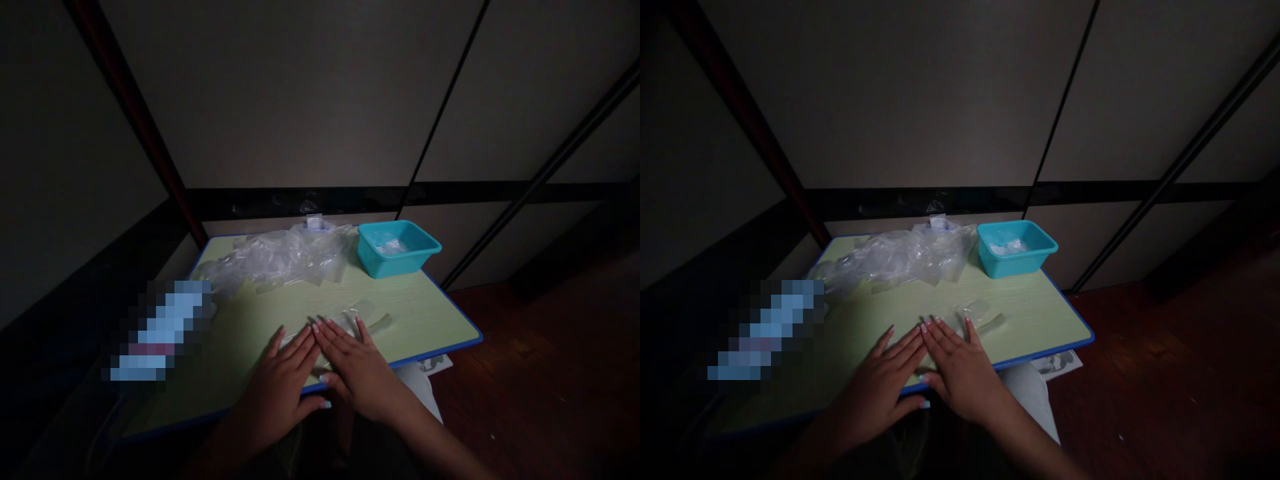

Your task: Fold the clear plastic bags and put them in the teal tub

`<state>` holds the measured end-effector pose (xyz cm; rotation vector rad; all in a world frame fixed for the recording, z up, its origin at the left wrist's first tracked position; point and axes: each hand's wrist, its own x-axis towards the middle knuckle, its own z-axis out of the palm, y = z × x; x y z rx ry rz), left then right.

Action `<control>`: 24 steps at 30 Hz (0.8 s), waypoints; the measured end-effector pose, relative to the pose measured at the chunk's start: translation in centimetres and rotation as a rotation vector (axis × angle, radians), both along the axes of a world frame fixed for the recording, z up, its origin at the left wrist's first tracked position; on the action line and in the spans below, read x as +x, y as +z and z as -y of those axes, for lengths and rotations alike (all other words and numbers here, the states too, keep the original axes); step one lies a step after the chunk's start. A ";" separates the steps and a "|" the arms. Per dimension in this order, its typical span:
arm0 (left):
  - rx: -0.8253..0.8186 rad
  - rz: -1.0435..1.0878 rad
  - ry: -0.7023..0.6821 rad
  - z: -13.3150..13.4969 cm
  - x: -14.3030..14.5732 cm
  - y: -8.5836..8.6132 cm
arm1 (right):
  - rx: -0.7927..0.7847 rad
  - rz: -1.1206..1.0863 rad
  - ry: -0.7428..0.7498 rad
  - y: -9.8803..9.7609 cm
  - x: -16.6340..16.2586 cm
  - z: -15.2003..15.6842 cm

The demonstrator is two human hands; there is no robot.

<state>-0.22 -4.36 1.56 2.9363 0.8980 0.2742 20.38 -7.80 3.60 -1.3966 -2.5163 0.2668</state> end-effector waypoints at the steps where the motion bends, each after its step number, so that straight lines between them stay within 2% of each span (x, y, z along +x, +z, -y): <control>1: 0.004 -0.005 0.003 0.0 0.0 0.0 | -0.003 0.015 -0.027 -0.2 0.4 -0.1; 10: -0.010 0.017 0.043 0.1 0.2 -0.1 | -0.004 0.131 -0.453 -1.4 7.3 -0.4; 13: -0.013 0.038 0.042 0.1 0.1 0.0 | -0.003 0.127 -0.515 -1.2 8.3 -0.8; 17: -0.026 0.039 0.029 0.1 0.0 0.1 | 0.008 0.027 -0.427 0.0 8.0 -2.5; 20: -0.048 0.039 0.022 0.0 0.0 0.0 | -0.013 -0.041 -0.248 1.4 7.3 -4.7; 24: -0.063 0.047 0.026 0.1 0.0 0.0 | -0.135 0.002 -0.022 2.7 6.3 -7.6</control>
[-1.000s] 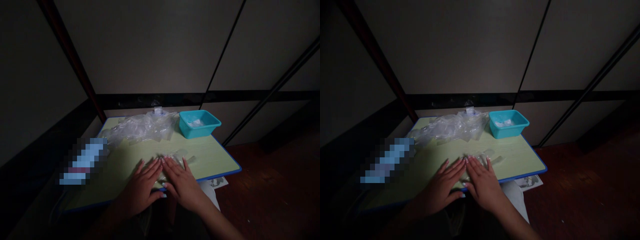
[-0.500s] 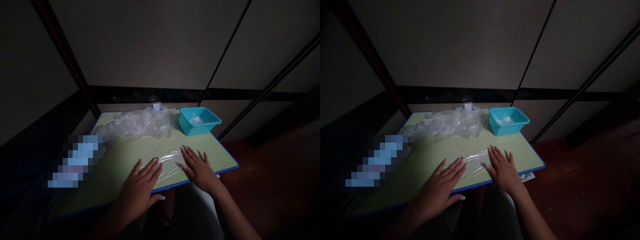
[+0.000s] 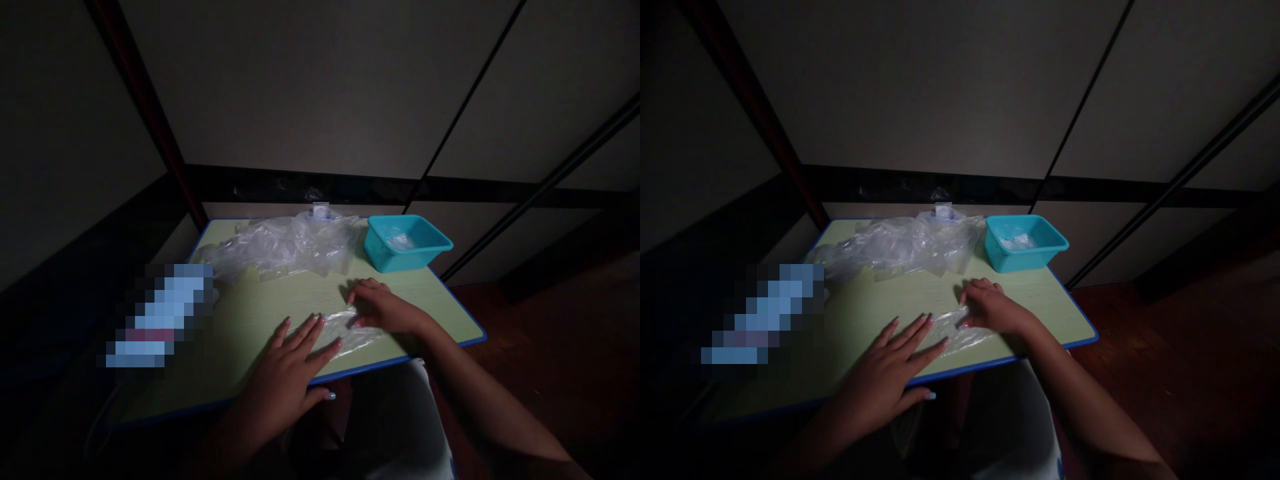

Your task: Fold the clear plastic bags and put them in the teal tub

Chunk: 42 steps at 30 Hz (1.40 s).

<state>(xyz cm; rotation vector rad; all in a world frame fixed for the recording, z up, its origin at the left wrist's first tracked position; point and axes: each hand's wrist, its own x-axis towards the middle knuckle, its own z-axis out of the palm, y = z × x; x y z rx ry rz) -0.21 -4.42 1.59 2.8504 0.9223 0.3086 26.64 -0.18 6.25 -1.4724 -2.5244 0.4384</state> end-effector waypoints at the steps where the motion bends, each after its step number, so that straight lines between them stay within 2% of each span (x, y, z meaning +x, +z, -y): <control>1: -0.003 -0.002 0.002 0.0 0.0 0.0 | -0.027 0.020 0.035 0.1 -0.2 -0.5; 6: -0.019 -0.026 0.018 0.0 0.1 0.2 | -0.136 0.051 0.207 0.9 -0.2 -1.5; 10: -0.016 -0.018 0.023 0.0 0.2 0.2 | -0.238 -0.155 0.281 2.0 0.6 -1.9; 13: -0.006 -0.006 0.021 0.0 0.2 0.1 | -0.440 -0.409 0.235 2.1 0.7 -2.2; 16: 0.001 0.000 0.024 0.1 0.2 0.2 | -0.652 -0.675 0.141 1.4 0.3 -2.6; 19: -0.007 -0.013 0.028 0.1 0.2 0.3 | -0.748 -0.794 0.089 0.6 0.3 -3.1; 24: -0.022 -0.023 0.036 0.1 0.2 0.3 | -0.818 -0.684 0.069 0.3 2.4 -3.7; 30: -0.023 -0.026 0.032 0.1 0.1 0.3 | -0.786 -0.477 0.006 0.8 5.8 -3.9; 34: -0.020 -0.016 0.030 0.1 0.1 0.3 | -0.789 -0.513 -0.041 1.1 7.2 -3.6; 36: -0.012 -0.009 0.031 0.1 0.1 0.2 | -0.762 -0.565 -0.014 1.1 7.4 -3.5; 40: 0.000 -0.014 0.040 0.1 0.1 0.1 | -0.730 -0.673 0.057 0.6 6.4 -3.8; 42: 0.004 -0.013 0.040 0.1 0.1 0.1 | -0.725 -0.639 0.049 0.5 5.7 -4.1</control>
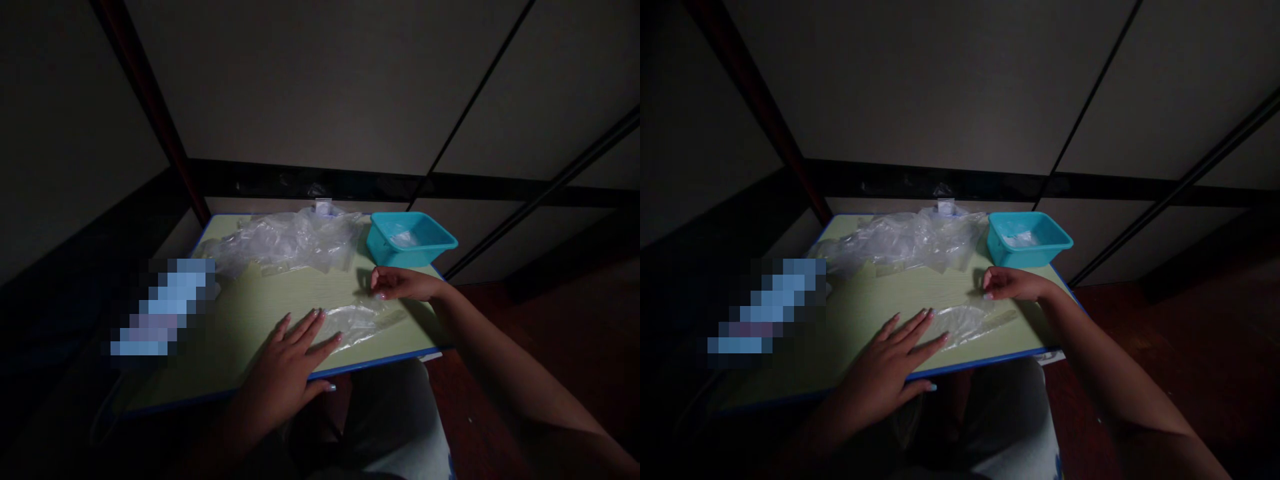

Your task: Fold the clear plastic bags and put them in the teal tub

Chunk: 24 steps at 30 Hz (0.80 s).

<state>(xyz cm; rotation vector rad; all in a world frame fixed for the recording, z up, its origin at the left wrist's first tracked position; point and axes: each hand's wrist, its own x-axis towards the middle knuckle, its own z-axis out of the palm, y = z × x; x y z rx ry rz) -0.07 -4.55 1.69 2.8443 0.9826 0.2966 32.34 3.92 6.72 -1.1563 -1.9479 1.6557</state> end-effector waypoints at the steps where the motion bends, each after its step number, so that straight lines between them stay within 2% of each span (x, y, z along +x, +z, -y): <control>1: 0.000 0.000 -0.001 0.0 0.0 0.0 | 0.007 0.044 0.005 0.0 -0.3 -0.2; 5: -0.009 -0.013 0.003 0.0 0.0 0.0 | 0.072 0.283 0.015 0.0 -0.5 -0.8; 9: -0.022 -0.021 0.011 0.1 0.0 0.2 | 0.220 0.562 -0.022 -0.2 1.0 -0.7; 14: -0.028 -0.020 0.008 0.1 -0.1 0.2 | 0.525 0.824 -0.319 -0.7 2.1 1.3; 18: -0.011 -0.019 0.015 0.1 0.0 0.0 | 0.859 0.865 -0.615 -1.0 -1.0 5.4; 19: -0.004 -0.017 0.019 0.1 0.1 0.0 | 0.920 0.844 -0.601 -1.1 -2.5 6.7; 20: 0.004 -0.014 0.021 0.1 0.1 -0.1 | 0.966 0.816 -0.521 -1.3 -4.1 7.9; 24: 0.039 -0.007 0.018 0.1 0.1 -0.3 | 0.926 0.741 -0.024 -2.3 -9.7 11.4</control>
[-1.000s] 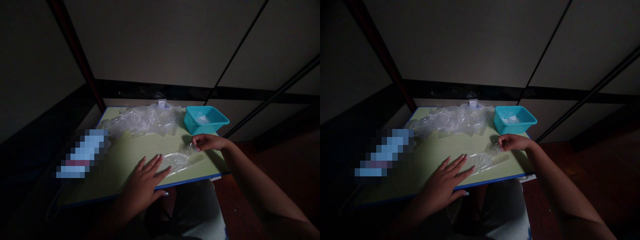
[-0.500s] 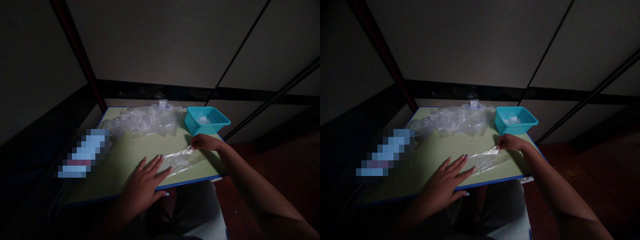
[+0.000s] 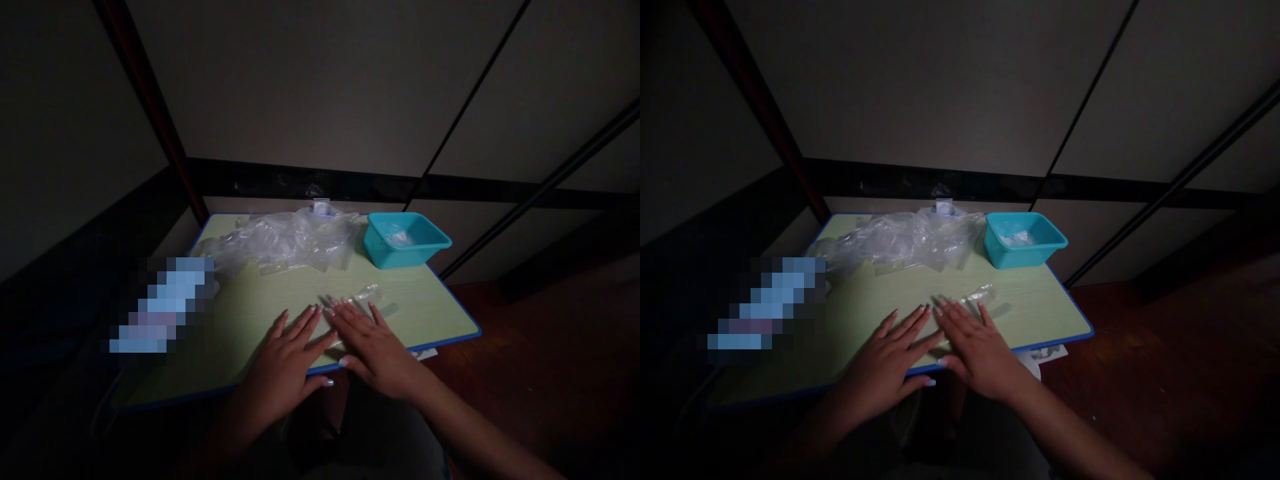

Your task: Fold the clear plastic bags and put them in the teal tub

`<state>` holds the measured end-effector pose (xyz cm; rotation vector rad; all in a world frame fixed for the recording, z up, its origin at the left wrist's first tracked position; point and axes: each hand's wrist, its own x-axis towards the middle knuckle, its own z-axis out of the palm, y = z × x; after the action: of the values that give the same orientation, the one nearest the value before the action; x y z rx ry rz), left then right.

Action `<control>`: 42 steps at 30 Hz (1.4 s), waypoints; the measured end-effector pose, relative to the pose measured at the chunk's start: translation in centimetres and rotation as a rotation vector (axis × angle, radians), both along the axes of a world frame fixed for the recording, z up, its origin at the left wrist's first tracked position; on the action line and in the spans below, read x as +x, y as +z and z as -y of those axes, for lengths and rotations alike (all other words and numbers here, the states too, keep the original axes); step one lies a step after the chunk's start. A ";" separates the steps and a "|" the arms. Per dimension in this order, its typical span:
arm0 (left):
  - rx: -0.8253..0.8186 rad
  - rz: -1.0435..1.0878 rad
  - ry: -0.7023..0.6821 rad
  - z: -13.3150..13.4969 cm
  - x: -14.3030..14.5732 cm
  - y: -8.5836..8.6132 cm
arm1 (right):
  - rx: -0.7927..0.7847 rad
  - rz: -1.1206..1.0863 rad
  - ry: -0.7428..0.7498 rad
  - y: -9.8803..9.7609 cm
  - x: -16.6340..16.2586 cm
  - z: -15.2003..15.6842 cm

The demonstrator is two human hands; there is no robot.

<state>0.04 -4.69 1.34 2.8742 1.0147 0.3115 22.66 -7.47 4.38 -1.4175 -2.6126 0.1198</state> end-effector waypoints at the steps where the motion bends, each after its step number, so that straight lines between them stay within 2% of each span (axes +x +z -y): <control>1: 0.005 -0.003 -0.001 0.0 0.0 0.0 | -0.038 0.008 0.027 -0.3 -0.7 0.3; 4: 0.014 -0.015 -0.001 0.0 0.0 0.0 | -0.078 0.029 -0.011 -0.9 -0.6 0.3; 12: 0.013 0.016 0.009 0.2 0.0 0.2 | -0.069 0.099 -0.308 -1.9 6.2 -1.8; 15: 0.012 0.077 0.023 0.3 -0.2 0.7 | -0.043 0.102 -0.426 -2.4 7.1 -2.3; 18: 0.031 0.210 0.173 0.3 -0.6 1.0 | 0.039 0.060 -0.459 -2.4 5.3 -2.5; 21: 0.056 0.286 0.397 0.2 -0.6 0.8 | 0.078 0.000 -0.341 -1.7 1.1 -2.5; 25: 0.067 0.124 0.406 0.2 -0.2 0.1 | 0.004 -0.011 -0.161 -1.3 -4.2 -2.3; 28: 0.044 0.029 0.404 0.1 -0.1 -0.1 | -0.051 0.008 -0.120 -1.7 -5.4 -2.5; 31: 0.039 -0.009 0.405 0.1 -0.2 -0.1 | -0.067 0.030 -0.163 -1.9 -3.7 -3.0; 38: 0.049 -0.037 0.413 -0.1 -0.2 -0.3 | -0.070 0.064 -0.439 -2.0 4.2 -4.1; 42: 0.064 -0.053 0.421 -0.1 -0.2 -0.3 | -0.045 0.068 -0.490 -2.4 6.1 -4.3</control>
<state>-0.14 -4.58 1.01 2.7093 1.6473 0.2974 28.74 -3.16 1.96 -2.0572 -2.2374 0.0678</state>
